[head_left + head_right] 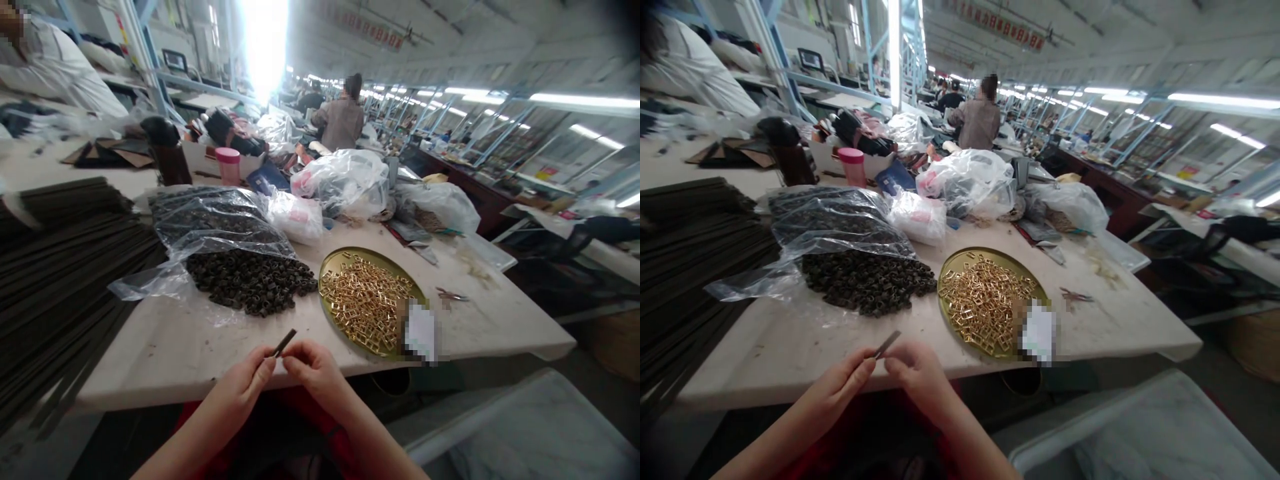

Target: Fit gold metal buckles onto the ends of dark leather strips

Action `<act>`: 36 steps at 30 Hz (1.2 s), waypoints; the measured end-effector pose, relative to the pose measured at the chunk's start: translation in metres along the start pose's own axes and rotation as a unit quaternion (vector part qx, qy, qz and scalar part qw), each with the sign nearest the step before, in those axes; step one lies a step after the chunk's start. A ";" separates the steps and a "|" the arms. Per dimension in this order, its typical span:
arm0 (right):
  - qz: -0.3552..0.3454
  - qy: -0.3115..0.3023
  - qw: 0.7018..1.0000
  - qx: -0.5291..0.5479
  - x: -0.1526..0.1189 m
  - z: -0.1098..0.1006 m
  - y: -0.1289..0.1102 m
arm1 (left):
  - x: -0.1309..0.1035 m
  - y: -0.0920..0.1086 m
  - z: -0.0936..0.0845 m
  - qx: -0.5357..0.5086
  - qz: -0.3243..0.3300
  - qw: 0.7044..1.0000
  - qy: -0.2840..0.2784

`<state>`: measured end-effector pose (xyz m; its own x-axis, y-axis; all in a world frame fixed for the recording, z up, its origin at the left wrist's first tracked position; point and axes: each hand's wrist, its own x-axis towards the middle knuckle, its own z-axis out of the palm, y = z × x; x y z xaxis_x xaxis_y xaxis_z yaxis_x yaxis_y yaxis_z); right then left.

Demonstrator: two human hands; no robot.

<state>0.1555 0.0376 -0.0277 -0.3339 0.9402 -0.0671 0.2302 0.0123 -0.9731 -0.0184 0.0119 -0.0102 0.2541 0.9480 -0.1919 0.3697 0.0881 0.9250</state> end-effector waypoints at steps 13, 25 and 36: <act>-0.007 0.081 0.750 -0.656 0.063 -0.091 0.018 | 0.011 0.023 0.012 0.022 -0.023 0.999 -0.021; -0.316 -0.014 0.781 -0.539 0.003 -0.034 -0.047 | 0.008 0.027 -0.003 -0.115 0.007 0.992 0.046; -0.015 -0.001 0.997 0.077 -0.015 0.028 -0.043 | -0.022 0.030 -0.001 -0.209 -0.026 0.971 0.112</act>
<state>0.1250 0.0132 0.0091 -0.3407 0.9394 -0.0384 0.0778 -0.0125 -0.9969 -0.0141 -0.0063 0.0220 0.0272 0.9776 -0.2086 -0.0304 0.2094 0.9774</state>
